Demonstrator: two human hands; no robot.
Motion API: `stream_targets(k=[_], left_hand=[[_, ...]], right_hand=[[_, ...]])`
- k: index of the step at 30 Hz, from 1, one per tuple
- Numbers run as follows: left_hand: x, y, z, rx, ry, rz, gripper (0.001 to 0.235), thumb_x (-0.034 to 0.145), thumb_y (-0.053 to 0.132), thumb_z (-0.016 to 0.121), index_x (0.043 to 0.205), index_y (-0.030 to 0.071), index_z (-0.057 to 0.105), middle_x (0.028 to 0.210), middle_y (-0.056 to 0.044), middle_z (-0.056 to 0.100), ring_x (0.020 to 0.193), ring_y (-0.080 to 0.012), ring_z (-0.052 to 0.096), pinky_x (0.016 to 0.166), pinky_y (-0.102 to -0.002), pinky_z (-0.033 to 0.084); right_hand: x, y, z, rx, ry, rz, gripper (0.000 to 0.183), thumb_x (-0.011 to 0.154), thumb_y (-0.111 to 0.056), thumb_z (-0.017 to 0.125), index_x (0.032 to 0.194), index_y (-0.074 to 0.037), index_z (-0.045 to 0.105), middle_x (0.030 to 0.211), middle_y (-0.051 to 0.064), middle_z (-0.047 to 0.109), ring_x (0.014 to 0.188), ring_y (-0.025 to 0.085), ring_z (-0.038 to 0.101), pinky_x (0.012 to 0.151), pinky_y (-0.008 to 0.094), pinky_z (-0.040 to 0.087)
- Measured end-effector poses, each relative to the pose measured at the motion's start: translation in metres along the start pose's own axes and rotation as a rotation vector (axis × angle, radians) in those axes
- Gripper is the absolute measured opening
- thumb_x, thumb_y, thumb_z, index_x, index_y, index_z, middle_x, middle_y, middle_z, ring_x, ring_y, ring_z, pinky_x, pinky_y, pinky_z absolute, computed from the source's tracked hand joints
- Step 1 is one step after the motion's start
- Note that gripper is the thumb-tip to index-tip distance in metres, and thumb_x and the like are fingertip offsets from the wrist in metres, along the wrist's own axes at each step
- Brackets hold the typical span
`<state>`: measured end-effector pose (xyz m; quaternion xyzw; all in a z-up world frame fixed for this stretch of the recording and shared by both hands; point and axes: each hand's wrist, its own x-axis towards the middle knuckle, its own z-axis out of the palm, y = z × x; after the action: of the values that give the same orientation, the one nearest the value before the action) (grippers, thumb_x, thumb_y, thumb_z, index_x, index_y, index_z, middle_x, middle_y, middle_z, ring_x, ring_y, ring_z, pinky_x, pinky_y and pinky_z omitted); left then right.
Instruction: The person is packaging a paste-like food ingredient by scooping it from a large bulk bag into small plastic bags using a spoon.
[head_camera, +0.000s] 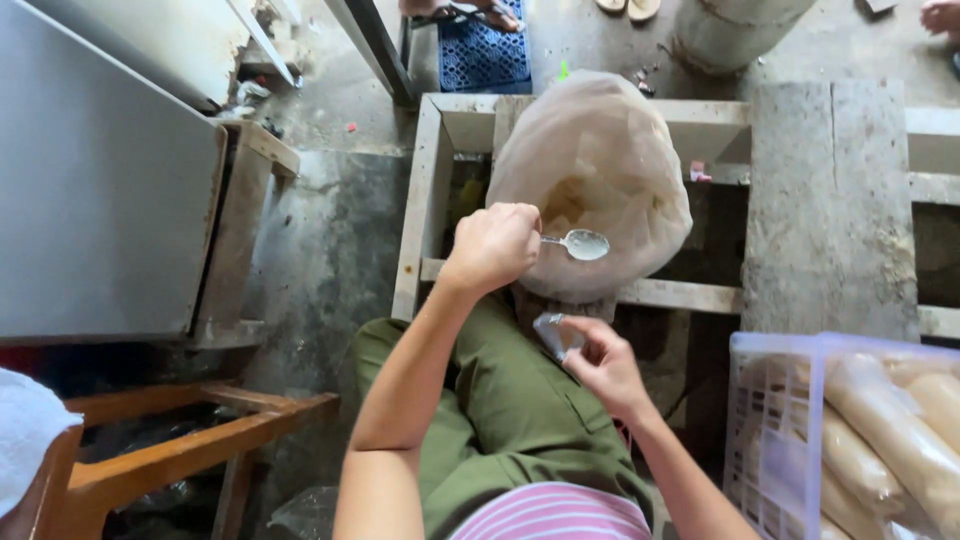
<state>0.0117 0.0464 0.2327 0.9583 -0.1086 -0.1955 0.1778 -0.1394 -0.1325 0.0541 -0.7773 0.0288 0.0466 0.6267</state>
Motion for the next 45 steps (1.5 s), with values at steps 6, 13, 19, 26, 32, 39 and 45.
stream_targets(k=[6, 13, 19, 26, 32, 39, 45], left_hand=[[0.078, -0.046, 0.102, 0.064, 0.114, 0.011, 0.016, 0.08, 0.008, 0.05, 0.092, 0.006, 0.061, 0.098, -0.016, 0.063, 0.084, -0.046, 0.064, 0.065, -0.054, 0.052], [0.131, -0.058, 0.169, -0.083, 0.066, -0.034, 0.022, 0.084, 0.005, 0.052, 0.099, 0.001, 0.067, 0.113, -0.022, 0.06, 0.094, -0.0488, 0.068, 0.083, -0.057, 0.056], [0.116, -0.041, 0.181, -0.044, 0.138, -0.021, 0.021, 0.088, 0.009, 0.053, 0.095, 0.005, 0.072, 0.092, -0.019, 0.07, 0.089, -0.0418, 0.072, 0.076, -0.051, 0.058], [0.109, -0.061, 0.229, 0.091, 0.279, 0.05, 0.024, 0.085, 0.008, 0.053, 0.099, 0.008, 0.073, 0.082, -0.017, 0.07, 0.07, -0.0382, 0.072, 0.059, -0.05, 0.058], [0.085, -0.054, 0.231, -0.041, 0.199, 0.042, 0.034, 0.087, 0.004, 0.049, 0.115, 0.004, 0.067, 0.127, -0.023, 0.06, 0.076, -0.045, 0.071, 0.066, -0.055, 0.058], [0.101, -0.069, 0.268, 0.02, 0.063, -0.046, 0.025, 0.082, 0.01, 0.057, 0.103, 0.005, 0.071, 0.095, -0.019, 0.069, 0.077, -0.0448, 0.071, 0.065, -0.053, 0.059], [0.114, -0.089, 0.203, -0.145, 0.088, -0.309, 0.039, 0.077, 0.014, 0.075, 0.114, 0.003, 0.065, 0.119, -0.021, 0.063, 0.093, -0.0464, 0.069, 0.08, -0.056, 0.058]], right_hand=[[-0.006, -0.057, -0.009, -0.102, -0.507, -0.01, 0.043, 0.08, -0.004, 0.065, 0.122, -0.013, 0.069, 0.119, 0.001, 0.064, 0.065, 0.007, 0.053, 0.061, 0.02, 0.045], [0.047, 0.024, -0.032, 0.062, 0.083, -0.13, 0.01, 0.084, -0.005, 0.071, 0.09, -0.005, 0.078, 0.106, 0.012, 0.073, 0.095, 0.017, 0.068, 0.08, 0.029, 0.052], [0.108, 0.08, -0.037, 0.568, 0.478, 0.668, 0.116, 0.083, -0.055, 0.079, 0.154, -0.001, 0.005, 0.152, 0.026, 0.021, 0.14, 0.036, 0.032, 0.108, 0.058, 0.024], [0.16, -0.017, -0.009, 0.442, 0.43, 0.713, 0.142, 0.07, -0.073, 0.083, 0.154, 0.001, -0.005, 0.157, 0.031, -0.002, 0.146, 0.045, 0.015, 0.117, 0.061, 0.016], [0.207, 0.082, -0.006, 0.259, 0.401, 0.442, 0.115, 0.069, -0.055, 0.098, 0.146, -0.003, 0.031, 0.141, 0.022, 0.043, 0.128, 0.036, 0.048, 0.107, 0.049, 0.041], [0.22, 0.173, -0.026, 0.196, 0.558, 0.297, 0.063, 0.058, -0.022, 0.097, 0.109, 0.002, 0.068, 0.096, 0.016, 0.07, 0.086, 0.018, 0.066, 0.073, 0.044, 0.051], [0.227, 0.126, -0.034, -0.11, 0.573, 0.033, 0.054, 0.059, -0.014, 0.089, 0.108, 0.002, 0.07, 0.098, 0.021, 0.071, 0.099, 0.029, 0.068, 0.084, 0.043, 0.051]])
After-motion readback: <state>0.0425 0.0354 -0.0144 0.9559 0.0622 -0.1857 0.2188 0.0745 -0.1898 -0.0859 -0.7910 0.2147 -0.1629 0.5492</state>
